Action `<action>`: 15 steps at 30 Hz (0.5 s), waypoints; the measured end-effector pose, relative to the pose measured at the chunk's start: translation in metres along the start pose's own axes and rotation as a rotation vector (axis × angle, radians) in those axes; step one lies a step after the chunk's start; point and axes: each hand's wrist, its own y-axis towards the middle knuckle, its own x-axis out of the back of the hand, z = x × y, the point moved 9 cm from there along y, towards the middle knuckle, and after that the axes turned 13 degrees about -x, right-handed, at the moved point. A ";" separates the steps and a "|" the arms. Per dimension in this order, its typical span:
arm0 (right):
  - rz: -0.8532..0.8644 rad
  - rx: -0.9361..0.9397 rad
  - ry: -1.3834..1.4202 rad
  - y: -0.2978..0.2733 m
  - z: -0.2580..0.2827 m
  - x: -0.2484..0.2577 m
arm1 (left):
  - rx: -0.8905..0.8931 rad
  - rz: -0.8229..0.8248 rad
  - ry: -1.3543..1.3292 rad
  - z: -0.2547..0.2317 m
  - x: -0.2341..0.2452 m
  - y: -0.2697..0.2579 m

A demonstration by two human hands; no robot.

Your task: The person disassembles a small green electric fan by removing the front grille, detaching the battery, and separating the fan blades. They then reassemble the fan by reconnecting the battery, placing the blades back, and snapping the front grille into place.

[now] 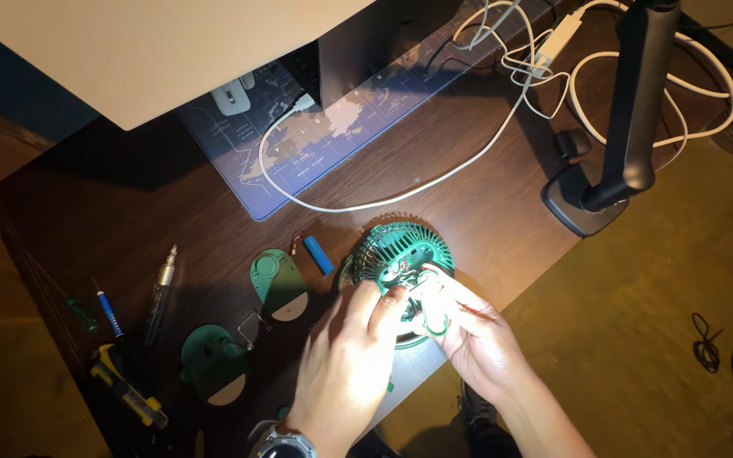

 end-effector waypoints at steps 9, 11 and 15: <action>-0.080 -0.016 -0.006 0.001 -0.001 0.015 | 0.008 0.008 0.016 0.000 -0.007 -0.001; -0.073 -0.016 -0.009 0.001 -0.002 0.017 | 0.010 -0.005 0.013 -0.001 -0.006 -0.002; -0.004 0.010 -0.017 0.002 -0.002 0.016 | 0.016 -0.015 -0.008 0.000 -0.005 -0.003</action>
